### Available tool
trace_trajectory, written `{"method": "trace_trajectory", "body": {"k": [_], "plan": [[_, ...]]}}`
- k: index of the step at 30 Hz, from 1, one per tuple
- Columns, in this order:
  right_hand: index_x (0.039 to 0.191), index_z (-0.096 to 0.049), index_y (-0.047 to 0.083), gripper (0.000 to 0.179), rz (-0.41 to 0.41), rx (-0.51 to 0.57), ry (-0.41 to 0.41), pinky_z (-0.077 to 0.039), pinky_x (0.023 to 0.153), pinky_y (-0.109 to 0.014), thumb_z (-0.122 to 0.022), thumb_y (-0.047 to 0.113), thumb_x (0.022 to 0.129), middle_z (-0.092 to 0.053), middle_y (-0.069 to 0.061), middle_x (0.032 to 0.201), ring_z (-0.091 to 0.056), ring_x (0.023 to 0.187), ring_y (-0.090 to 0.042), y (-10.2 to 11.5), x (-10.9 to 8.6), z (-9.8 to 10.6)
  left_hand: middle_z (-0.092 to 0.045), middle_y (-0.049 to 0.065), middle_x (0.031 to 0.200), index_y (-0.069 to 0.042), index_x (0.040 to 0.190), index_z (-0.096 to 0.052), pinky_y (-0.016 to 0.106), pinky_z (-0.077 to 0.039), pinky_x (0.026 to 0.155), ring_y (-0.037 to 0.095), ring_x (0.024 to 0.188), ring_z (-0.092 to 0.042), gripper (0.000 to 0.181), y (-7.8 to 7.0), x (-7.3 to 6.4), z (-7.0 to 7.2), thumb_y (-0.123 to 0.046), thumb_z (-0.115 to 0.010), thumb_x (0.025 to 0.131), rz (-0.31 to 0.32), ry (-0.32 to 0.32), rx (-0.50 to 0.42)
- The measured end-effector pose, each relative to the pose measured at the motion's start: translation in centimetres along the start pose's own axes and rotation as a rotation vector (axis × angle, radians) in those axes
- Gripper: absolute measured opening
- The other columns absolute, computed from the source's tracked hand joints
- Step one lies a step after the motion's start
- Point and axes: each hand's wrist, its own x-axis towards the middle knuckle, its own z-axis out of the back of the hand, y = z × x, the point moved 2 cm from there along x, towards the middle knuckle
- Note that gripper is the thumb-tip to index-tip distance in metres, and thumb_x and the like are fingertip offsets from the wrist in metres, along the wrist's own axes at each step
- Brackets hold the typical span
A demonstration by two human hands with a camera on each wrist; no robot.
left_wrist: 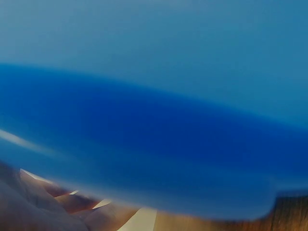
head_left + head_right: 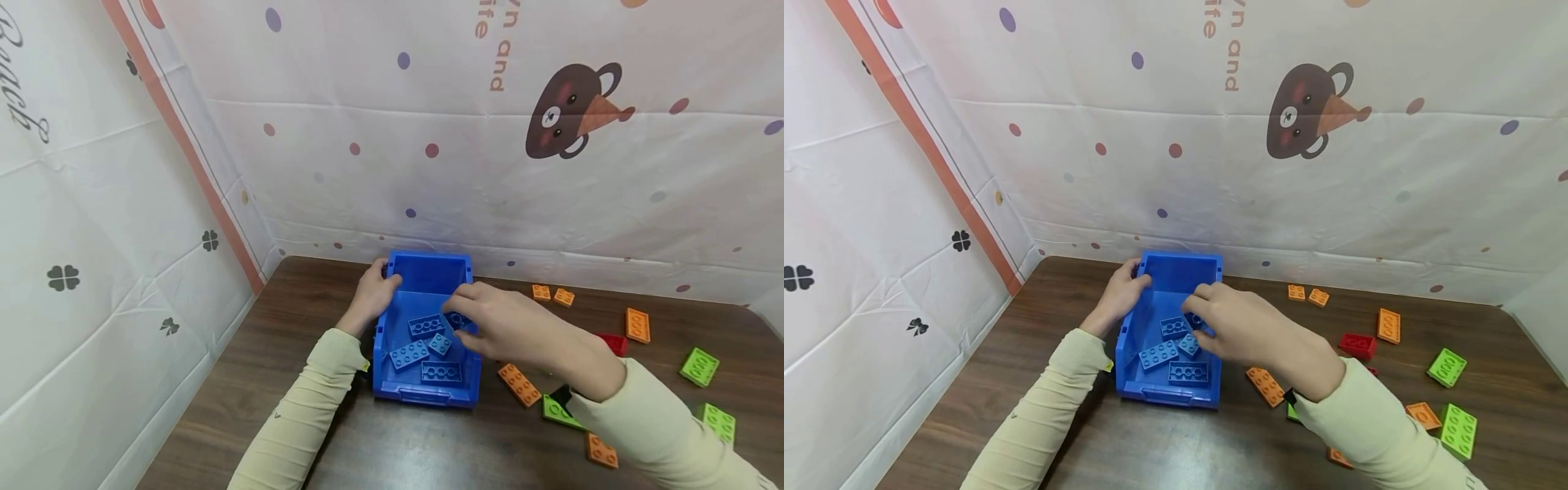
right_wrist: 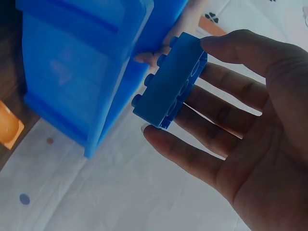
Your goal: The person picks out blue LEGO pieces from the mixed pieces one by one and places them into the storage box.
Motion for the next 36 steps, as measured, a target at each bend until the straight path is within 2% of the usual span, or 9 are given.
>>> {"method": "trace_trajectory", "body": {"k": [7,11,17,26,36], "plan": [[0.121,-0.073,0.005,0.032,0.074,0.011,0.03,-0.062,0.075,-0.03,-0.084,0.013,0.091,-0.07,-0.006,0.111,-0.069,0.095,-0.019,0.9,0.9,-1.5,-0.056,0.024,0.149,0.0,0.154,-0.045,0.065,-0.049,0.105,0.043,0.131,-0.058,0.051,0.0,0.0,0.1,-0.017,-0.052,0.107,-0.006,0.002,-0.001],[0.12,-0.073,0.005,0.031,0.092,0.015,0.061,-0.06,0.075,-0.027,-0.084,0.014,0.092,-0.07,-0.005,0.109,-0.066,0.093,-0.017,1.6,1.4,-2.3,-0.057,0.023,0.148,0.0,0.154,-0.045,0.064,-0.05,0.104,0.042,0.129,-0.059,0.051,0.0,0.0,0.2,-0.017,-0.053,0.107,-0.004,-0.003,0.007],[0.122,-0.073,0.005,0.032,0.102,0.019,0.095,-0.061,0.077,-0.028,-0.084,0.016,0.093,-0.07,-0.005,0.109,-0.064,0.094,-0.017,2.7,1.9,-3.4,-0.059,0.022,0.144,0.0,0.154,-0.046,0.061,-0.052,0.102,0.039,0.125,-0.061,0.051,0.1,0.0,0.2,-0.017,-0.053,0.107,-0.002,0.001,0.004],[0.12,-0.074,0.006,0.03,0.112,0.056,0.079,-0.061,0.084,-0.032,-0.083,0.016,0.093,-0.071,-0.003,0.107,-0.066,0.095,-0.016,3.8,2.2,-5.0,-0.058,0.022,0.146,-0.001,0.155,-0.045,0.061,-0.051,0.103,0.039,0.127,-0.06,0.052,0.1,0.1,0.1,-0.018,-0.053,0.106,0.004,0.002,-0.002],[0.12,-0.073,0.007,0.031,0.087,0.073,0.1,-0.06,0.08,-0.031,-0.083,0.018,0.093,-0.069,-0.002,0.106,-0.064,0.094,-0.015,4.1,2.6,-6.4,-0.058,0.022,0.146,-0.001,0.155,-0.045,0.062,-0.051,0.103,0.04,0.128,-0.06,0.053,0.0,0.1,0.1,-0.019,-0.054,0.105,0.012,0.002,-0.006]]}}
